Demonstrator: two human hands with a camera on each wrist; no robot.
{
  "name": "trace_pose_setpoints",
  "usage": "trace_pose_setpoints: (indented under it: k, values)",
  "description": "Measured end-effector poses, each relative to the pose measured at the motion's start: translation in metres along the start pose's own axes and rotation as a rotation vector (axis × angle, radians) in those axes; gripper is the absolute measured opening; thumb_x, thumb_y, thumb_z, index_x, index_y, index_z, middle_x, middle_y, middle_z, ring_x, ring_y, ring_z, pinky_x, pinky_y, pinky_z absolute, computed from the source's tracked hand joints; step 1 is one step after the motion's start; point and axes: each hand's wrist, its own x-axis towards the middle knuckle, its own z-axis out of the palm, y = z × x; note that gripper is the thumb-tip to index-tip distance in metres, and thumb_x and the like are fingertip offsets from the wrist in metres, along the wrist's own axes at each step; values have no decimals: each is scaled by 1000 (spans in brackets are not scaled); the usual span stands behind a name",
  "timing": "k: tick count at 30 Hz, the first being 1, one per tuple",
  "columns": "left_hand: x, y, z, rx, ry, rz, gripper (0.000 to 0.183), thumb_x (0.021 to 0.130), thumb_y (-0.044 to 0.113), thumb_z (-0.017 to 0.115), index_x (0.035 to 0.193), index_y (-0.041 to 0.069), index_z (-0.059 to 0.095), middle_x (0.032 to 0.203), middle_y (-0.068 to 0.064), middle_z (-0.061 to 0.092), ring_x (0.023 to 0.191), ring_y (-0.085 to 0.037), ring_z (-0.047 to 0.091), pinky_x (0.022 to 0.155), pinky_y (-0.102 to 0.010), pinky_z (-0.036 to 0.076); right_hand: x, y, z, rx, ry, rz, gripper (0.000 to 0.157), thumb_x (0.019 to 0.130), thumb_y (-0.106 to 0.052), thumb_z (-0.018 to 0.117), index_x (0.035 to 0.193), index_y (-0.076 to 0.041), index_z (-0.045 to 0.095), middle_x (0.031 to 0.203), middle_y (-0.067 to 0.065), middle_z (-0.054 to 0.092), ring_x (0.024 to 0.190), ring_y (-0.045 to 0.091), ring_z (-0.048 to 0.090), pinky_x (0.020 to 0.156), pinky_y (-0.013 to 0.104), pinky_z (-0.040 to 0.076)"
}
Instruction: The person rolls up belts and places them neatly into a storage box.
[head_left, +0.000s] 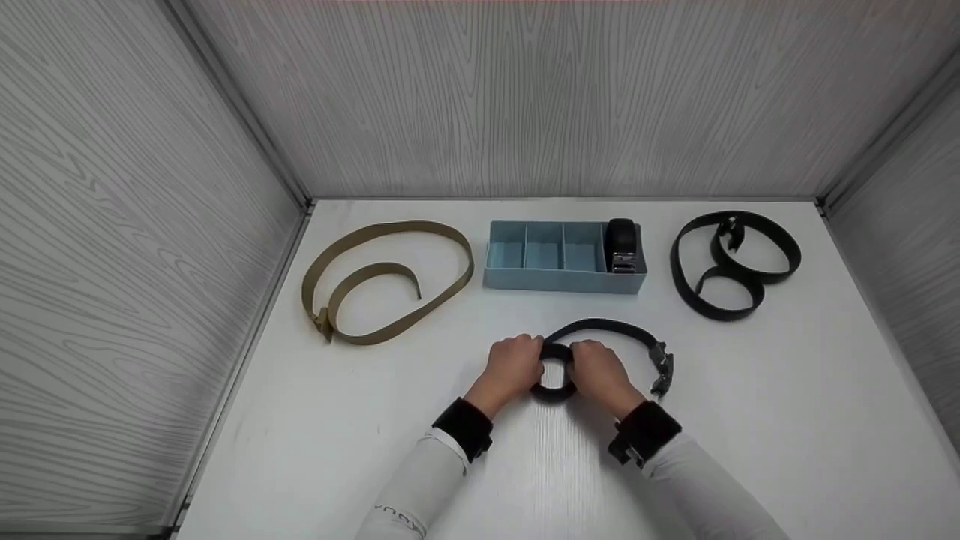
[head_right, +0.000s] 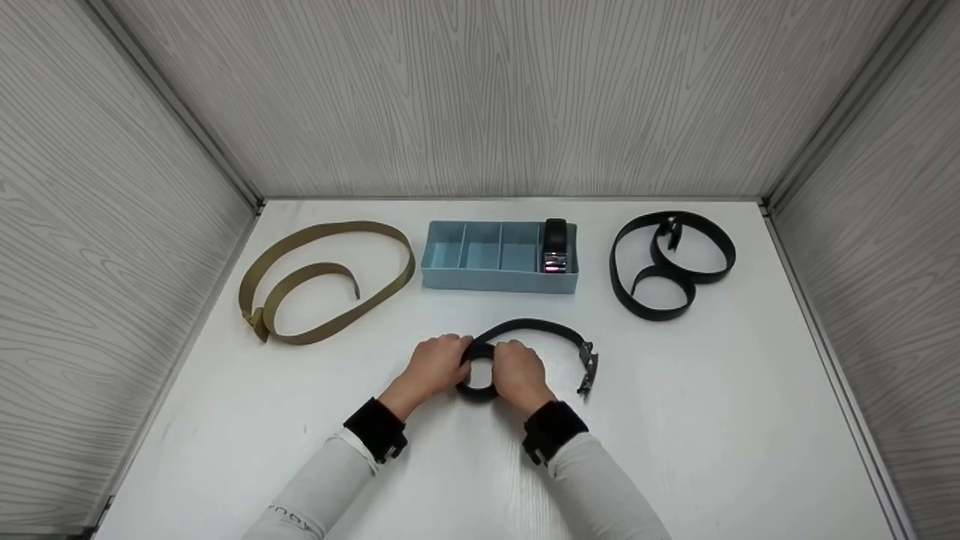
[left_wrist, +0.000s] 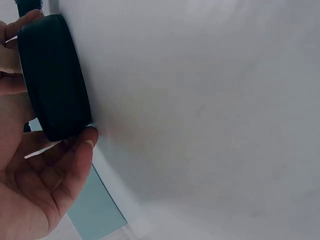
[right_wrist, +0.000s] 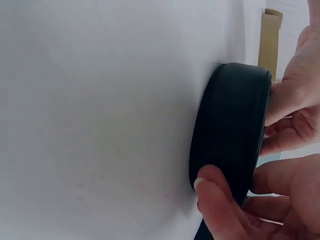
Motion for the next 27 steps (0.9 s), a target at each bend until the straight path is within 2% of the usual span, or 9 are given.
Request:
trace_pose_setpoints:
  k: [5,9,11,13,15,17,21,23,27]
  values:
    - [2,-4,3,27,6,12,20,90,29,68,85,10,69,75,-6,68,68,-25,66,53,-39,50,1,5,-2,48,-43,7,5,90,-7,66,90,-3,68,84,11,64,80,31,64,68,46,51]
    - [2,-7,3,18,6,1,19,88,27,69,81,10,69,73,-5,68,65,-25,65,51,-39,49,-3,15,-13,17,83,63,20,90,-18,71,101,-2,70,94,14,62,85,34,62,69,49,50]
    - [3,-8,3,5,10,-8,18,87,26,69,78,10,68,72,-5,67,63,-25,65,50,-39,48,-4,26,-21,-31,170,80,29,86,-19,75,104,2,68,97,19,59,85,39,59,67,52,49]
    - [3,-8,3,-2,8,-20,17,86,25,69,76,11,68,70,-5,67,63,-24,64,50,-39,48,-6,41,-28,-67,197,110,35,84,-16,76,109,5,65,99,24,56,86,42,56,67,55,47]
    - [3,-9,2,-5,-3,-33,17,86,24,68,76,11,69,70,-4,67,63,-24,65,49,-39,48,-9,58,-36,-80,151,164,39,85,-11,72,117,6,61,104,27,56,88,45,57,66,56,47]
    - [3,-9,2,-9,-22,-48,16,86,24,68,77,11,69,71,-5,67,64,-24,65,49,-39,48,-13,73,-42,-61,50,220,39,88,-8,67,124,5,59,109,27,57,90,45,59,66,56,49]
    - [3,-9,2,-29,-53,-79,13,87,22,66,87,9,69,76,-7,68,68,-25,67,51,-39,49,-17,95,-52,8,-102,253,30,91,-5,62,120,-2,66,107,22,64,84,37,64,59,48,51]
    - [3,-9,2,-50,-62,-90,15,86,19,64,97,9,69,80,-8,69,70,-26,67,52,-39,50,-17,101,-55,24,-113,244,26,91,-3,62,115,-6,71,103,19,67,79,33,65,55,44,50]
    - [4,-6,3,-107,-73,-123,31,85,16,61,116,12,65,89,-8,72,75,-27,68,57,-40,51,-15,105,-58,8,-65,236,27,89,1,64,111,-9,74,101,20,69,74,31,65,51,43,49]
